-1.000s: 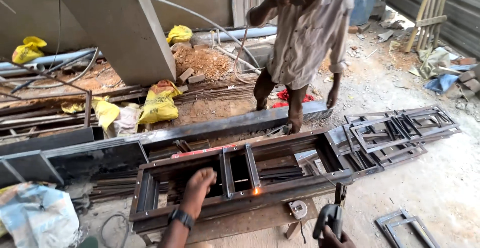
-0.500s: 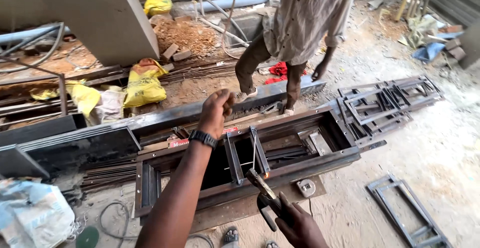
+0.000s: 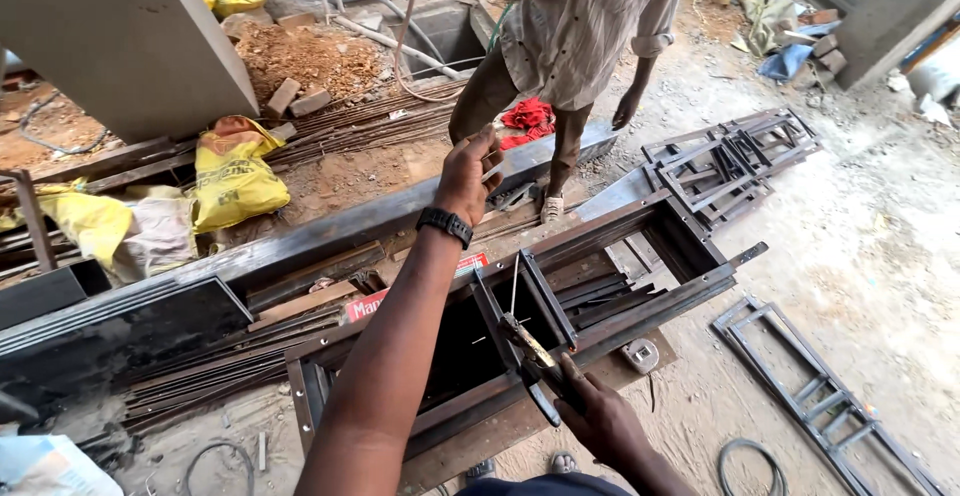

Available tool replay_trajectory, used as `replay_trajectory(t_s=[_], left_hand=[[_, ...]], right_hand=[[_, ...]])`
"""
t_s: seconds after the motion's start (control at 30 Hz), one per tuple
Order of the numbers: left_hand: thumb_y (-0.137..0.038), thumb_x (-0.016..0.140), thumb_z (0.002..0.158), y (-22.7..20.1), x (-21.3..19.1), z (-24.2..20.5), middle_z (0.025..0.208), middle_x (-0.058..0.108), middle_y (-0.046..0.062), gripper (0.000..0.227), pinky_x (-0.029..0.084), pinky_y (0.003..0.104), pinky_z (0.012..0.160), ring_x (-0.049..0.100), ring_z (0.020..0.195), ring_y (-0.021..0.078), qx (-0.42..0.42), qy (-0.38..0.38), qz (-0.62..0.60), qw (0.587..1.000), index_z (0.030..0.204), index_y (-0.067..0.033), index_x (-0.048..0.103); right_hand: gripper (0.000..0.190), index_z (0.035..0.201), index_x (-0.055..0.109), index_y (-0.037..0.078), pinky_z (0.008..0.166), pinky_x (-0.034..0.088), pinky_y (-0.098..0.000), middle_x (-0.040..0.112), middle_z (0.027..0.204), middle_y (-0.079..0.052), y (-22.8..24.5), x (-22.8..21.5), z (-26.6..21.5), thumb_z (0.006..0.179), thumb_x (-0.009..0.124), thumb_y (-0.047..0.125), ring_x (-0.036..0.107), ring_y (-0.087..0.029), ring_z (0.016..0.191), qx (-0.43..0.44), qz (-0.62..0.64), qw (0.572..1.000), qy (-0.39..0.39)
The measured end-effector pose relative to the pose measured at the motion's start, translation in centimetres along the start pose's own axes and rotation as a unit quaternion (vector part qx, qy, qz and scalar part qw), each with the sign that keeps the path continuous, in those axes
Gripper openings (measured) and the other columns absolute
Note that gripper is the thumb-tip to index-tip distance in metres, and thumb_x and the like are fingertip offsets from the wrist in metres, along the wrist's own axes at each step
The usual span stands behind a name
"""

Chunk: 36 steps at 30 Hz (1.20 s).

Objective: The person welds joints on a rectangular metal window frame lying on the ground, using an arc welding electrode holder that produces sparks. They position the frame, weld several points along its bars, and hold a dark hand shield while welding, while another worker handles metal rods nearby.

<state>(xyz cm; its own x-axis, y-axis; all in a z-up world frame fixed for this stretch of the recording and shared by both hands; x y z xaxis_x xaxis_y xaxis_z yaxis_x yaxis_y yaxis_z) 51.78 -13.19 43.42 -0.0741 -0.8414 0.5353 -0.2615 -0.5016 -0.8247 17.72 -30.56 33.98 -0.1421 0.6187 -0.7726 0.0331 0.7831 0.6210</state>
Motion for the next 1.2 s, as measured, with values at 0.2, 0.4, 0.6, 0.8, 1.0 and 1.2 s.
replay_trajectory(t_s=[0.2, 0.4, 0.6, 0.8, 1.0, 1.2], left_hand=[[-0.051, 0.075, 0.086, 1.2, 0.8, 2.5, 0.104, 0.06, -0.002, 0.044, 0.048, 0.036, 0.076, 0.057, 0.093, 0.0124, -0.032, -0.002, -0.032, 0.999, 0.11, -0.017, 0.062], [-0.057, 0.075, 0.078, 3.2, 0.3, 4.7, 0.116, 0.057, -0.001, 0.059, 0.049, 0.036, 0.073, 0.053, 0.096, 0.0153, -0.055, -0.029, -0.053, 0.997, 0.121, -0.0195, 0.06], [-0.028, 0.077, 0.089, 4.8, 0.5, 5.6, 0.094, 0.065, 0.003, 0.03, 0.055, 0.03, 0.062, 0.064, 0.077, 0.0151, 0.001, -0.016, -0.07, 0.997, 0.109, -0.0093, 0.067], [-0.006, 0.067, 0.094, 4.5, -0.5, 1.1, 0.09, 0.075, 0.01, 0.014, 0.057, 0.027, 0.061, 0.069, 0.069, 0.0158, 0.063, -0.039, 0.021, 0.997, 0.106, 0.0009, 0.07], [-0.005, 0.066, 0.094, 1.1, 0.1, -7.6, 0.092, 0.074, 0.006, 0.017, 0.061, 0.026, 0.066, 0.071, 0.073, 0.0115, 0.145, 0.022, 0.128, 0.981, 0.109, 0.0005, 0.069], [-0.006, 0.071, 0.09, -1.1, 1.0, -15.1, 0.086, 0.076, 0.004, 0.016, 0.055, 0.026, 0.066, 0.067, 0.073, 0.0089, 0.228, 0.033, 0.323, 0.918, 0.105, -0.0011, 0.074]], right_hand=[[0.076, 0.154, 0.041, 0.017, 0.082, 0.059, -0.0426, 0.068, 0.116, -0.014, 0.1, 0.6, 0.5, 0.087, 0.073, 0.033, 0.072, -0.033, 0.097, 0.012, 0.004, 1.0, -0.02], [0.081, 0.159, 0.04, 0.022, 0.085, 0.058, -0.0419, 0.07, 0.114, -0.012, -2.0, 2.1, 1.2, 0.085, 0.073, 0.031, 0.072, -0.032, 0.101, 0.034, 0.018, 0.999, -0.017], [0.08, 0.158, 0.04, 0.025, 0.086, 0.059, -0.0407, 0.07, 0.116, -0.011, -2.2, 2.2, 1.8, 0.086, 0.074, 0.034, 0.073, -0.03, 0.103, 0.039, -0.002, 0.999, -0.01], [0.082, 0.161, 0.036, 0.026, 0.088, 0.061, -0.0386, 0.07, 0.118, -0.009, -2.3, 2.8, 1.9, 0.088, 0.072, 0.035, 0.075, -0.025, 0.102, 0.067, 0.026, 0.997, 0.026], [0.079, 0.16, 0.036, 0.022, 0.085, 0.062, -0.0374, 0.071, 0.115, -0.012, -1.9, 2.5, 1.8, 0.089, 0.071, 0.032, 0.076, -0.026, 0.096, 0.076, 0.055, 0.995, 0.033], [0.076, 0.156, 0.037, 0.016, 0.086, 0.058, -0.0382, 0.07, 0.114, -0.017, -0.8, 1.6, 1.2, 0.09, 0.071, 0.03, 0.072, -0.026, 0.1, 0.059, 0.066, 0.996, 0.016]])
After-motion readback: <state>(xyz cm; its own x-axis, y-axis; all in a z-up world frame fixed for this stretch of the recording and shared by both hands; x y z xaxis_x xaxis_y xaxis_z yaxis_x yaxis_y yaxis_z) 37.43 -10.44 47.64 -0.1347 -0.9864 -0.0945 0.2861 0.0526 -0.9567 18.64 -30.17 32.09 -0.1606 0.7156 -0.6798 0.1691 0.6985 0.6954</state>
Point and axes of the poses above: each hand's wrist, its own z-axis towards the middle knuckle, its own x-axis out of the palm, y = z × x, the point moved 6 cm from there along z, towards the middle knuckle
